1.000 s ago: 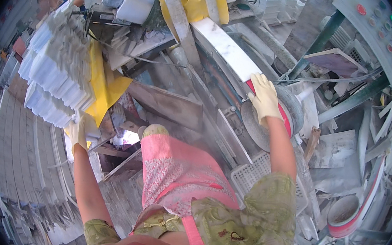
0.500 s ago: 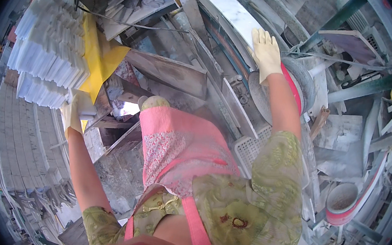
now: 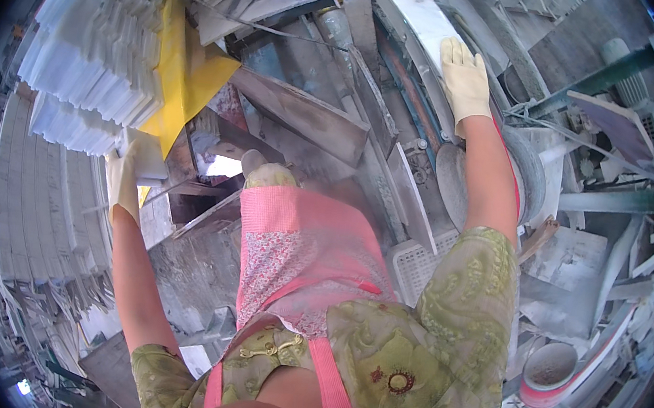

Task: The person repeatedly picks up white rectangular blocks from a pile and places them onto a growing stack on a yellow platform. The person uses both hands to handle the blocks and occasionally adjusts the stack. The environment appears to be an industrial workshop with machinery and debris visible.

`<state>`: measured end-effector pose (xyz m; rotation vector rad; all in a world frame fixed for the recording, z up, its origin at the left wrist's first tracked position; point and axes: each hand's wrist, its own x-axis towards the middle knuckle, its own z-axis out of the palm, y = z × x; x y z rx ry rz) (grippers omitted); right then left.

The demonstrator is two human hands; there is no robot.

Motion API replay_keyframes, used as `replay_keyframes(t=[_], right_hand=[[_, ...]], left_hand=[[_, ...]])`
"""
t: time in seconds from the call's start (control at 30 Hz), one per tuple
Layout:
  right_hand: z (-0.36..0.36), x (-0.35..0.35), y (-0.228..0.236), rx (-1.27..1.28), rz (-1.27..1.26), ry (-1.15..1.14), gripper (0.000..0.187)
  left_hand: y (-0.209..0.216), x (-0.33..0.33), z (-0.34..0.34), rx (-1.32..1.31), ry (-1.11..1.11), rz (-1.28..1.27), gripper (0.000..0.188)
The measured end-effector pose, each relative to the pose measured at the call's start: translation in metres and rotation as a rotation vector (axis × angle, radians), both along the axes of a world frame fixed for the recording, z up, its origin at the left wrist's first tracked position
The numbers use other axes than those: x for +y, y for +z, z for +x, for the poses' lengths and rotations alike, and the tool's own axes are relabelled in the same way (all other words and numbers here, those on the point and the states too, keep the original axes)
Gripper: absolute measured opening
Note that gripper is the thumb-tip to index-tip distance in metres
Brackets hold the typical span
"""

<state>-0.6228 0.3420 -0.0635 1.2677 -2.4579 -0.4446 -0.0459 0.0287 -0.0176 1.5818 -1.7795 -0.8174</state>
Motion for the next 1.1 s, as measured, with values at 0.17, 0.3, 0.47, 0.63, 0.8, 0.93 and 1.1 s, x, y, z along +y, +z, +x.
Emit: replay_keyframes(t=[0.17, 0.3, 0.47, 0.63, 0.8, 0.93, 1.1], right_hand=[[-0.012, -0.006, -0.004, -0.034, -0.114, 0.147, 0.067], [0.000, 0.007, 0.010, -0.234, -0.278, 0.197, 0.069], [-0.009, -0.030, 0.047, -0.369, -0.258, -0.142, 0.045], [0.072, -0.078, 0.066, -1.280, -1.049, -0.015, 0.041], [0.253, -0.169, 0.063, -1.717, -0.925, 0.479, 0.045], [0.381, -0.221, 0.051, -1.978, -0.779, 0.546, 0.047], [0.460, -0.237, 0.056, -1.598, -0.739, 0.350, 0.055]], left_hand=[[-0.006, -0.009, -0.001, -0.191, 0.045, -0.238, 0.071], [-0.001, 0.004, -0.004, -0.391, 0.201, -0.138, 0.067], [0.020, 0.029, -0.022, -0.202, 0.249, 0.037, 0.074], [0.038, 0.043, -0.031, -0.135, 0.254, 0.079, 0.063], [0.037, 0.044, -0.031, -0.108, 0.269, 0.057, 0.070], [0.025, 0.044, -0.026, -0.092, 0.158, -0.048, 0.082], [0.023, 0.033, -0.006, -0.363, -0.105, -0.129, 0.072]])
